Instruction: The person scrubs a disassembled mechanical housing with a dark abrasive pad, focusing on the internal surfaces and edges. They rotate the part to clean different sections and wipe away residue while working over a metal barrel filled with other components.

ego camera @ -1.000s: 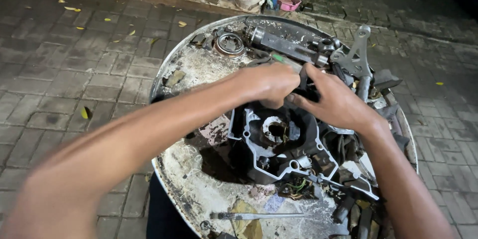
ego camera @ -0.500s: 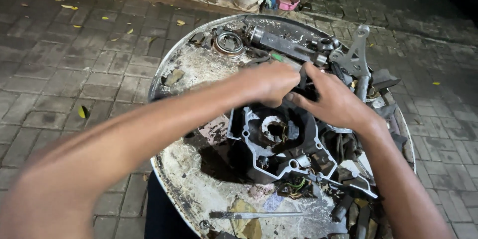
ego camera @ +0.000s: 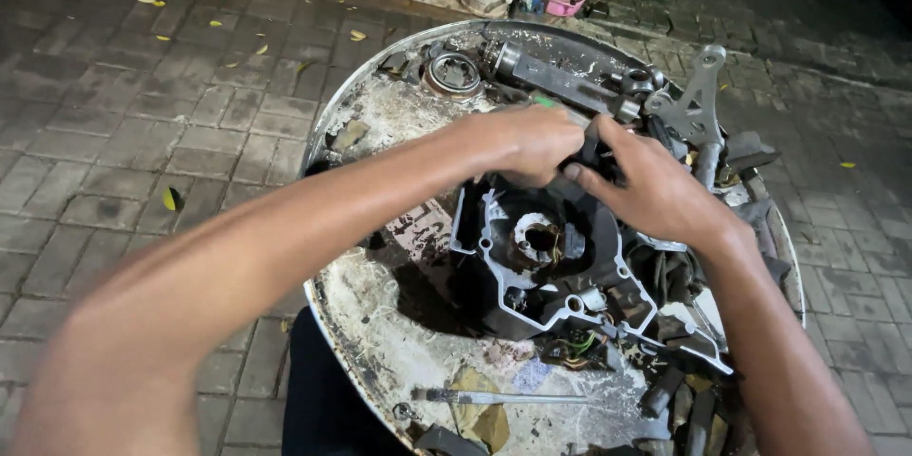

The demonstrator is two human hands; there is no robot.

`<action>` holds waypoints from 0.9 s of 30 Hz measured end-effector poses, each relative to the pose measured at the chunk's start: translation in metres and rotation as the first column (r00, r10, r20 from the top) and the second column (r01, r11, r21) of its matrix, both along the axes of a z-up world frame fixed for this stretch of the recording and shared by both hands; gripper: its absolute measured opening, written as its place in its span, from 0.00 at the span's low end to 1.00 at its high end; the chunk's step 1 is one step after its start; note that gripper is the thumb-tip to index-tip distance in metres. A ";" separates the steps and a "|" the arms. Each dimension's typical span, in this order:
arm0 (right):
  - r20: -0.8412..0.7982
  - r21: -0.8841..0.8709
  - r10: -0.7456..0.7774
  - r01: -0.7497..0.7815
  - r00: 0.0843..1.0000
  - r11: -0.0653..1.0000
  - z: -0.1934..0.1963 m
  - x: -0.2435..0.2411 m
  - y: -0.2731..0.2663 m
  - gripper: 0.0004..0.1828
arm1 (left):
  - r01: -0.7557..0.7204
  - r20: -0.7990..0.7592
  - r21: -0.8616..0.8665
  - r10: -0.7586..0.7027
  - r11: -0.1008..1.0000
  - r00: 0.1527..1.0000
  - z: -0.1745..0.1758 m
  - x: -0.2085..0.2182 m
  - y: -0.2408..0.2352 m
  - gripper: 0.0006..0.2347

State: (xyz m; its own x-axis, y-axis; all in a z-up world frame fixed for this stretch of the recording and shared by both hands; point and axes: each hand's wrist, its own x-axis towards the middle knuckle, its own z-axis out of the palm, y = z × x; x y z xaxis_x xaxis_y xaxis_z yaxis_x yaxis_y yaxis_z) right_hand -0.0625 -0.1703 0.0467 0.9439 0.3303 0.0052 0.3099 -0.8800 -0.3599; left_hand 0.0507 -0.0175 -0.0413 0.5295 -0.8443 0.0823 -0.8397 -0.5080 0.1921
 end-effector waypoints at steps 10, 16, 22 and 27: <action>0.012 -0.011 0.023 -0.023 1.000 1.000 -0.001 0.005 -0.008 0.15 | 0.013 0.279 -0.232 0.053 0.973 0.959 0.001 -0.015 -0.002 0.03; 0.111 -0.106 0.069 -0.058 0.991 0.993 -0.019 0.009 -0.019 0.39 | -0.072 0.003 0.032 0.072 0.997 0.997 -0.009 0.004 -0.007 0.09; 0.097 -0.116 0.061 -0.050 0.993 0.992 -0.017 0.009 -0.015 0.41 | -0.068 0.166 -0.112 0.086 0.991 0.982 0.005 -0.013 -0.001 0.06; 0.004 -0.020 0.016 -0.015 1.000 1.000 -0.005 0.004 -0.006 0.16 | -0.069 -0.055 -0.026 0.067 0.997 0.996 -0.026 0.022 -0.004 0.10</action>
State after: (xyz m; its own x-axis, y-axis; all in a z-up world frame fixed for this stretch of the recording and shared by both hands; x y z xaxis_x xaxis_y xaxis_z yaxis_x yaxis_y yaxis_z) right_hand -0.0587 -0.1760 0.0420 0.9386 0.3449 0.0027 0.3251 -0.8820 -0.3411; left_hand 0.0724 -0.0211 -0.0677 0.5898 -0.8041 0.0749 -0.7915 -0.5572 0.2512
